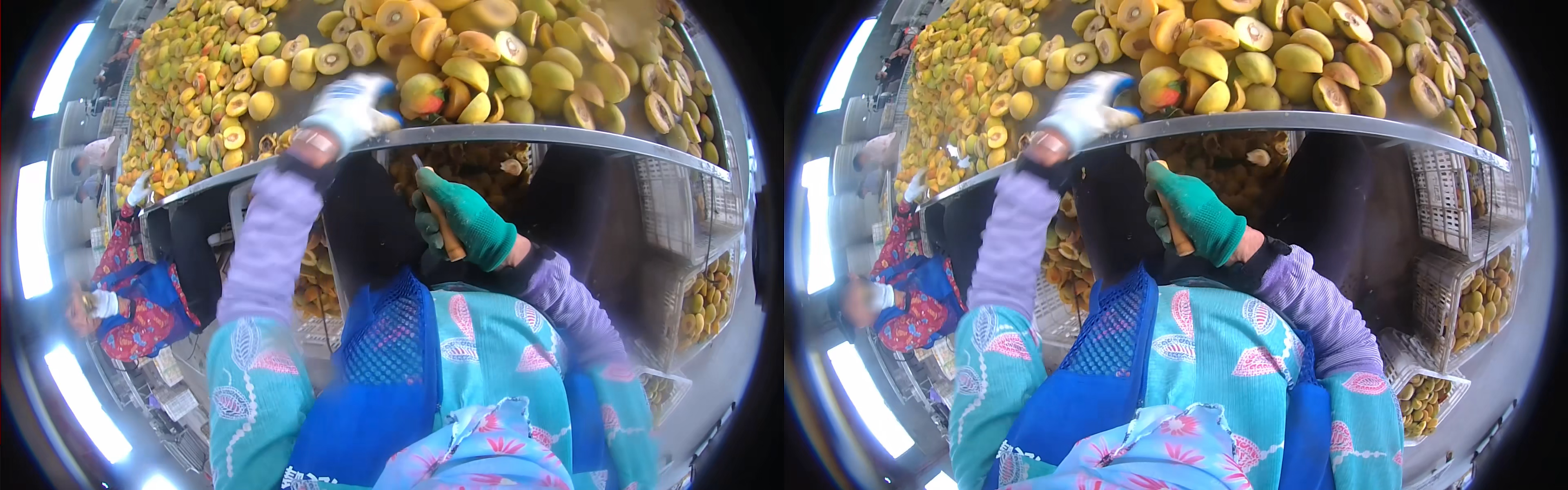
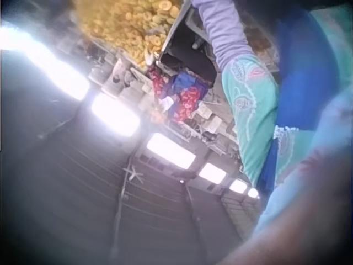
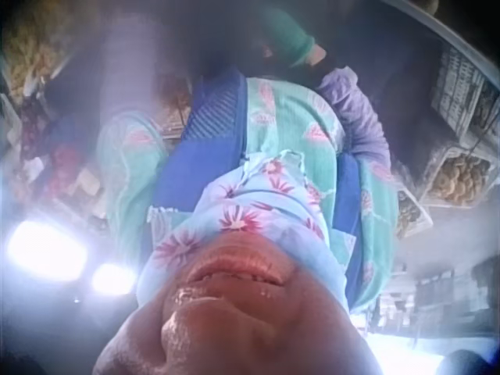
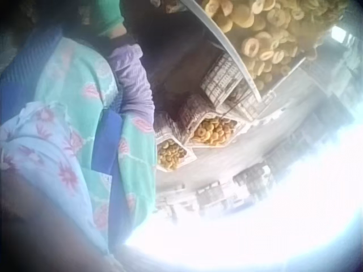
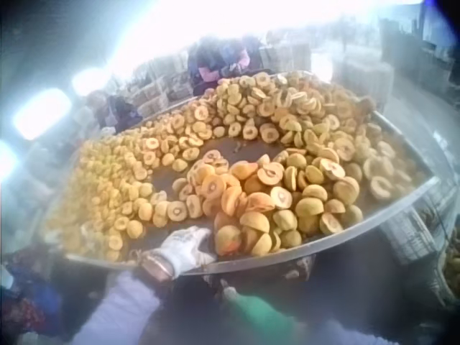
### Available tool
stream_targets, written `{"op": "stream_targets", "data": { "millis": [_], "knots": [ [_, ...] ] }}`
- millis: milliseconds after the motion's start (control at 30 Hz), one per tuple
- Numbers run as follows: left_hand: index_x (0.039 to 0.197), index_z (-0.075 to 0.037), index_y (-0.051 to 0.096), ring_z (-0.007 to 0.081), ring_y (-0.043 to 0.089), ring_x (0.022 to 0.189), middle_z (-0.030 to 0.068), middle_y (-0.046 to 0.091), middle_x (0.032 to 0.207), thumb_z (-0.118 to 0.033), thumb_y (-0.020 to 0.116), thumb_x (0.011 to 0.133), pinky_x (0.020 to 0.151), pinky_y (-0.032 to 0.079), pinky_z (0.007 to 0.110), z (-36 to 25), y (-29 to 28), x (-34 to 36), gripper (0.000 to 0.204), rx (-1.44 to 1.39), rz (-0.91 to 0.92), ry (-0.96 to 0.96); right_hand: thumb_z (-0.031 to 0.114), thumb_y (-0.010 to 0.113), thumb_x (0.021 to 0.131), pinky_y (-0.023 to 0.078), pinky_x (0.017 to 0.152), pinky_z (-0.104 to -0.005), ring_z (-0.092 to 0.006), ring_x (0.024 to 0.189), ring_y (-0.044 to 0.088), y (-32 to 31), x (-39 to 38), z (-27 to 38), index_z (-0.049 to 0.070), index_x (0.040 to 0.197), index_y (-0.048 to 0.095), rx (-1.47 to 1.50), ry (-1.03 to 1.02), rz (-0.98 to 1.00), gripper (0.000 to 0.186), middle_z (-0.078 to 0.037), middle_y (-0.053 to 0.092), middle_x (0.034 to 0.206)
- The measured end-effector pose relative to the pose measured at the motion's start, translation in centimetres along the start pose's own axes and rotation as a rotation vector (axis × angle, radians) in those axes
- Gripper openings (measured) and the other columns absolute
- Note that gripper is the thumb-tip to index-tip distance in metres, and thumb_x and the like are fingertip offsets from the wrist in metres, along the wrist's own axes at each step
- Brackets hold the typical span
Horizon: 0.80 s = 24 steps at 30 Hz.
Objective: The person repeatedly picks up halved mangoes from a conveyor belt, removes the pits by hand, and places the pitted halves into a white crate below. The process is continuous and repetitive throughout the clip.
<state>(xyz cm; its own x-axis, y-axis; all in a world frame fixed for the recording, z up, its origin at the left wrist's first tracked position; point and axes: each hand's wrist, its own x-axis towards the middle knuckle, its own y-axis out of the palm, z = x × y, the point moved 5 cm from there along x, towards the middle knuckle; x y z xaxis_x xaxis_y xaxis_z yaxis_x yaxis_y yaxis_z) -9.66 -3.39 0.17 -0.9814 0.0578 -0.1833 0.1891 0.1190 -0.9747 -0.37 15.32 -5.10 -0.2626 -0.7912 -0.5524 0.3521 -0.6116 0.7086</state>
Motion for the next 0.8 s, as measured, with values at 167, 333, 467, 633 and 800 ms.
{"op": "stream_targets", "data": {
  "millis": [167,333,467,633,800],
  "knots": [
    [0.118,-0.009,0.063,0.0367,0.06,0.108,0.0191,0.064,0.113,-0.03,0.074,0.074,0.093,0.048,0.039,3.2,1.8,3.1,0.05,-0.2,0.323,0.046,0.051,0.05,0.098,0.039,0.043,-0.0238,-0.0094,0.048,0.046,-0.8,-0.8,1.9,0.011,0.088,0.055,-0.102,-0.2,-0.161,0.042,0.0,0.051,0.064],
    [0.125,-0.009,0.059,0.0331,0.058,0.112,0.0186,0.061,0.119,-0.027,0.076,0.073,0.095,0.047,0.04,3.5,2.2,2.1,0.058,0.064,0.178,0.058,0.049,0.049,0.099,0.039,0.044,-0.0228,-0.0073,0.05,0.045,-1.0,0.7,2.8,0.009,0.091,0.057,-0.132,-0.358,-0.185,0.041,0.002,0.049,0.065],
    [0.123,-0.002,0.06,0.0207,0.067,0.082,0.0088,0.067,0.098,-0.02,0.066,0.083,0.066,0.057,0.035,6.4,0.9,0.0,0.044,-0.945,0.085,-0.215,0.043,0.055,0.097,0.045,0.051,-0.0321,-0.0155,0.059,0.058,-0.4,-0.1,4.5,0.003,0.095,0.057,-0.291,-0.56,-0.279,0.04,-0.007,0.061,0.074],
    [0.136,0.002,0.048,0.0249,0.068,0.093,0.0157,0.066,0.109,-0.029,0.057,0.093,0.077,0.058,0.035,0.3,-1.4,-3.4,0.054,-1.287,-0.038,0.218,0.036,0.059,0.096,0.048,0.061,-0.0468,-0.0387,0.072,0.065,0.2,0.3,5.8,-0.001,0.098,0.054,-0.726,-0.852,-0.388,0.038,-0.023,0.065,0.081],
    [0.129,0.005,0.053,0.0249,0.066,0.098,0.0177,0.065,0.113,-0.041,0.042,0.102,0.089,0.053,0.034,-4.3,0.5,-4.2,0.054,-1.569,-0.155,0.135,0.037,0.06,0.095,0.047,0.06,-0.0502,-0.0438,0.073,0.064,1.0,0.2,6.3,0.0,0.094,0.053,-0.836,-0.808,-0.42,0.037,-0.025,0.063,0.077]
  ]
}}
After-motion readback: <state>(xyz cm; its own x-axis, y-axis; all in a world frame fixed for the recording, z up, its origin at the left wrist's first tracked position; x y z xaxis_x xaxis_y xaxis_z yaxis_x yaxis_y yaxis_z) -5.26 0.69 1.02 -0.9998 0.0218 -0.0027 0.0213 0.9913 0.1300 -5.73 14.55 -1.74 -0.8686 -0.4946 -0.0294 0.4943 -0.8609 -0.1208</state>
